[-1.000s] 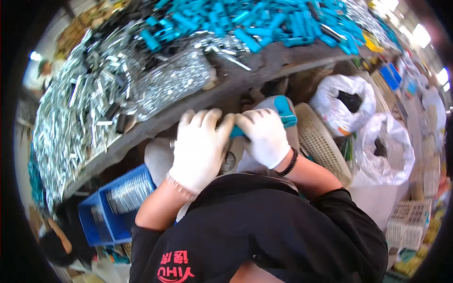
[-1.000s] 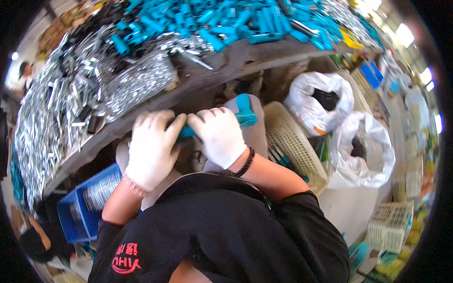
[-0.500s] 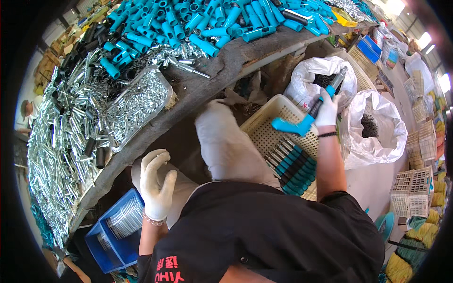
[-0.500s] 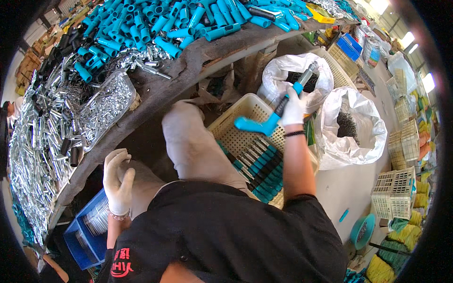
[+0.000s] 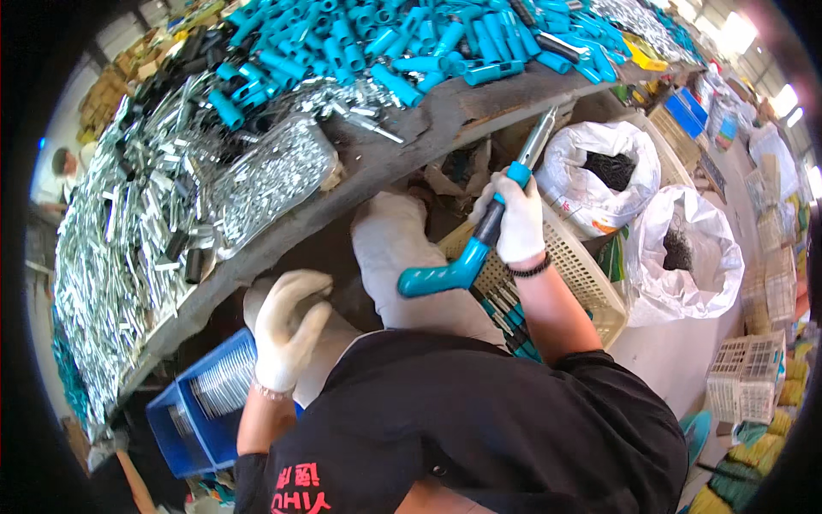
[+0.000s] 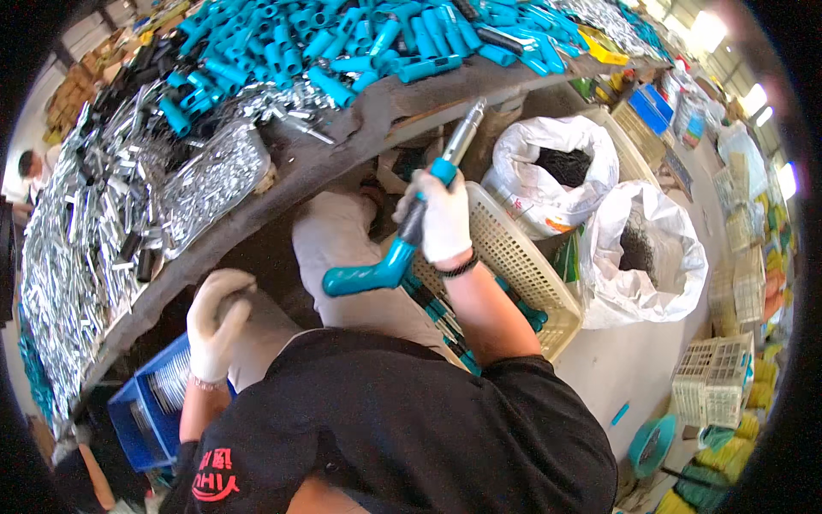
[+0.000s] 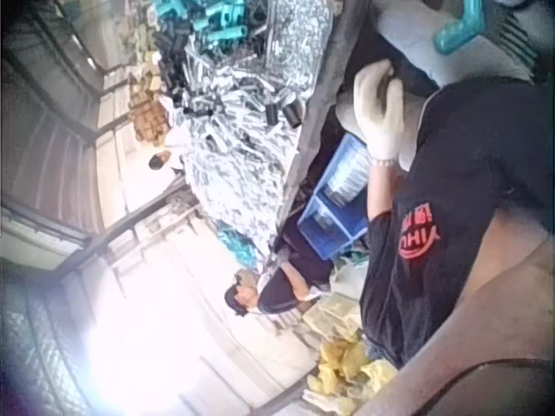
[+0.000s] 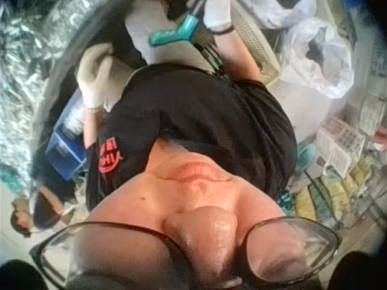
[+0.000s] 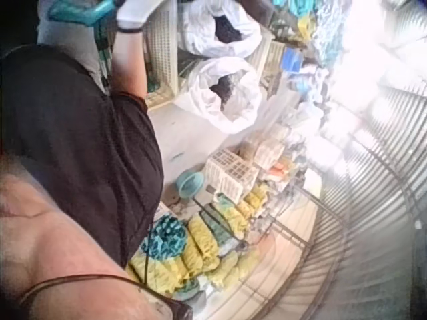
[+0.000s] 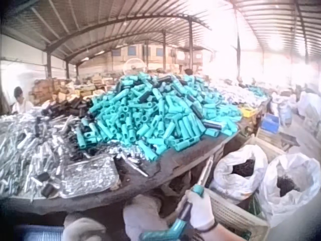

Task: The person assembles tools by inserting metal rods and springs into metal tubes, attaching plastic handles, fastening components with pins by hand, and placing the assembled items into a basket.

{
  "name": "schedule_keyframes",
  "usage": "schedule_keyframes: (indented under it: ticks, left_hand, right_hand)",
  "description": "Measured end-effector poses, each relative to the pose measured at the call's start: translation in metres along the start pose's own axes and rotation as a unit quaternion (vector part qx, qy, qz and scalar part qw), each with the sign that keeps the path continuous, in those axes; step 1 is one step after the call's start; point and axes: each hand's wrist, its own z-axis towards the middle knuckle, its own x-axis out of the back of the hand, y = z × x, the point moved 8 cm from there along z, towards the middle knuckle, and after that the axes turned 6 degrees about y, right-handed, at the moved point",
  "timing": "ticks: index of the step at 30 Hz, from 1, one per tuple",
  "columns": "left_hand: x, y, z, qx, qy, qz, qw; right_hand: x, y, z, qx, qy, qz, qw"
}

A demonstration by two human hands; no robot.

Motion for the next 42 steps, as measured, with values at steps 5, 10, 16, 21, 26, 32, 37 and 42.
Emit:
schedule_keyframes:
  ticks: [5, 10, 16, 21, 26, 32, 37, 42]
  left_hand:
    - [-0.017, 0.082, 0.058, -0.182, 0.071, 0.080, 0.978]
    - [0.001, 0.031, 0.043, 0.104, 0.002, -0.105, 0.989]
    - [0.038, -0.009, -0.021, 0.201, -0.079, -0.013, 0.976]
    - [0.019, -0.037, -0.055, 0.259, -0.197, 0.160, 0.932]
    - [0.021, -0.062, -0.061, 0.162, -0.116, 0.481, 0.854]
    - [0.025, -0.100, -0.092, 0.280, -0.225, 0.349, 0.866]
    - [-0.004, -0.123, -0.117, 0.083, -0.372, 0.370, 0.847]
    - [0.007, -0.084, -0.085, 0.118, -0.180, 0.497, 0.840]
  right_hand:
    - [-0.122, 0.007, -0.107, 0.149, -0.216, -0.162, 0.951]
    - [-0.171, 0.019, -0.178, 0.346, -0.501, -0.442, 0.658]
    - [-0.215, -0.033, -0.217, 0.717, -0.362, -0.405, 0.437]
    - [-0.232, 0.047, -0.233, 0.674, -0.492, -0.466, 0.295]
    - [-0.207, 0.165, -0.192, 0.229, -0.621, -0.627, 0.411]
    - [-0.211, 0.162, -0.228, 0.464, -0.536, -0.608, 0.357]
    - [-0.218, 0.164, -0.252, 0.505, -0.585, -0.536, 0.340]
    - [-0.170, 0.234, -0.220, -0.115, -0.682, -0.510, 0.512]
